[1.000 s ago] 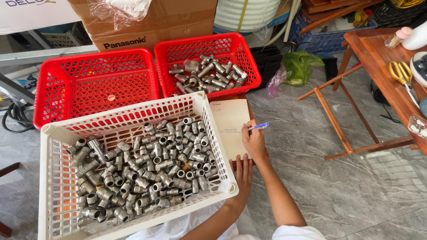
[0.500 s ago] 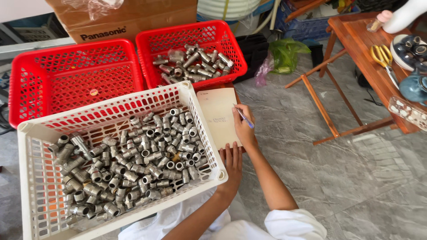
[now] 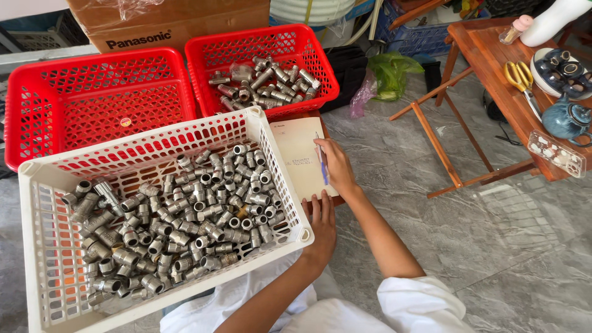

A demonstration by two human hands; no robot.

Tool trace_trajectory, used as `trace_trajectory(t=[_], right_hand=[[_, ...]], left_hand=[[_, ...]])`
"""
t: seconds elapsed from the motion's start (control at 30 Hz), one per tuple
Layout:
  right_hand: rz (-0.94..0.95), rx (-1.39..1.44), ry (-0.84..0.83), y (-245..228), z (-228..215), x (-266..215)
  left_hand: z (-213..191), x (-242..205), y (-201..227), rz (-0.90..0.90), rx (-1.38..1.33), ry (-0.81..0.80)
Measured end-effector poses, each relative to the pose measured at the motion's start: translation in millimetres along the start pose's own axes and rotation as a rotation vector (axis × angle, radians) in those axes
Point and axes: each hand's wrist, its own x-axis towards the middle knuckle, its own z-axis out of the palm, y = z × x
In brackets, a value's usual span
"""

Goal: The person sits on the floor and repeatedly picks up small cylindrical metal parts from a white basket, inspects them by turning them over in both hands, and writes on a notepad with a pen. The person continues this cycle of handling parts and writing notes.

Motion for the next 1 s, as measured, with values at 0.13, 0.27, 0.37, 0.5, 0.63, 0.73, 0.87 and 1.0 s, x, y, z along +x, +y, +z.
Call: trace_trajectory(t=[0.13,0.27,0.37,0.5,0.63,0.73,0.87,1.0], right_hand=[[-0.094,-0.064,-0.061,14,7,-1],[-0.153,-0.119,-0.119,13,9,3],[-0.161,-0.120,-0.145,4,7,7],[-0.165,-0.136,-0.174,1,13,7],[-0.197,-0.121,-0.266,-9,10,9],[-0.166,-0.152,-0.303,-7,14,7],[-0.120,-0.184,-0.376,-12,14,8],[0.084,-0.172,-0.476,-20,10,19]], left_hand=[[-2,7,4,-0.009,-0.028,-0.023],[1,8,5,-0.007,0.004,-0.039],[-4,2,0,0.009,0.052,-0.025],[-3,-4,-3,0.036,0.087,0.001],[13,-7,3,-0.033,0.264,0.181],[16,-9,5,-0.005,0.262,0.146],[11,-20,8,0.063,-0.027,0.056],[6,-53,9,0.287,-0.558,0.164]])
